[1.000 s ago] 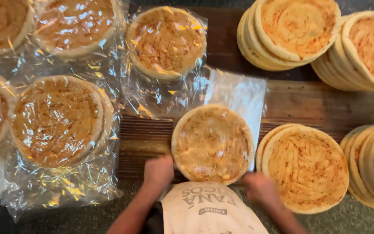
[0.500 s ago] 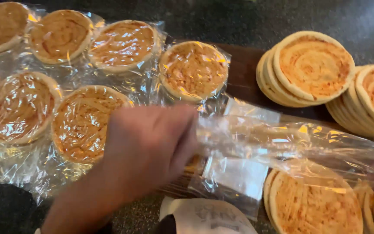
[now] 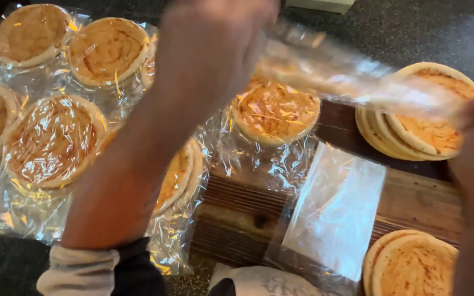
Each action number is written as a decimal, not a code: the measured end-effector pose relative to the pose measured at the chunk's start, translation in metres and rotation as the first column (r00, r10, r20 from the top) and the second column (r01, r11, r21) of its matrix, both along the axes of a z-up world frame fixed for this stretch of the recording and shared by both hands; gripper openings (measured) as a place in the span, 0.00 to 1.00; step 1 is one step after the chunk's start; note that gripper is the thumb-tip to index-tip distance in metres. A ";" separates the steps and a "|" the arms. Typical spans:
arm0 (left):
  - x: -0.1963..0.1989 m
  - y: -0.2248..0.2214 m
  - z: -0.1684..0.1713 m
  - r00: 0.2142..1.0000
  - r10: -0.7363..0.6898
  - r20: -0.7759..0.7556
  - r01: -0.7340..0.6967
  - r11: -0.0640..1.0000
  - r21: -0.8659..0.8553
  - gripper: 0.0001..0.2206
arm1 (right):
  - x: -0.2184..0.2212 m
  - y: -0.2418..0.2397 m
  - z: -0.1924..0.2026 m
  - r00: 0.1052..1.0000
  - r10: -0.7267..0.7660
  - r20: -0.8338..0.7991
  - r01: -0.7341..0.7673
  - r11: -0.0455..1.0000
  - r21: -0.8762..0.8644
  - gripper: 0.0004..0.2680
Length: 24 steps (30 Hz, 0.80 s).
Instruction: The person places several pizza crusts individually into plastic bags by hand and then sets the bagged crusts on a wooden surface.
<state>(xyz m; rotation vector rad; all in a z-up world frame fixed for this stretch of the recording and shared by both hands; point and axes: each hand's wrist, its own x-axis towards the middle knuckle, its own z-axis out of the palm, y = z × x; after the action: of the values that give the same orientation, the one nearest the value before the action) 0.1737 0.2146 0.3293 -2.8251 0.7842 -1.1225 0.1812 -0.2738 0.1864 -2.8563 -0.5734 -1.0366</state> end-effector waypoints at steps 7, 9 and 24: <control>-0.010 0.048 -0.184 0.478 0.377 -0.794 -0.165 0.926 0.340 0.04 | -0.023 0.105 -0.205 0.896 0.340 -0.287 -0.255 0.921 0.295 0.12; -0.014 0.027 -0.256 0.678 0.293 -0.675 -0.120 0.949 0.291 0.05 | -0.054 0.146 -0.194 0.819 0.274 -0.505 -0.152 0.951 0.270 0.15; -0.140 -0.170 -0.319 0.759 -0.357 -0.545 0.320 0.933 -0.164 0.20 | -0.222 0.066 -0.186 0.625 0.086 -0.776 0.482 0.740 0.470 0.25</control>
<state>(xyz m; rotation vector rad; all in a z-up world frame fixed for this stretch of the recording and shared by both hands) 0.0332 0.0444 0.0099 -3.1852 1.3593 -0.2676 -0.0409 -0.2079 0.0002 -2.3667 0.2030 0.1002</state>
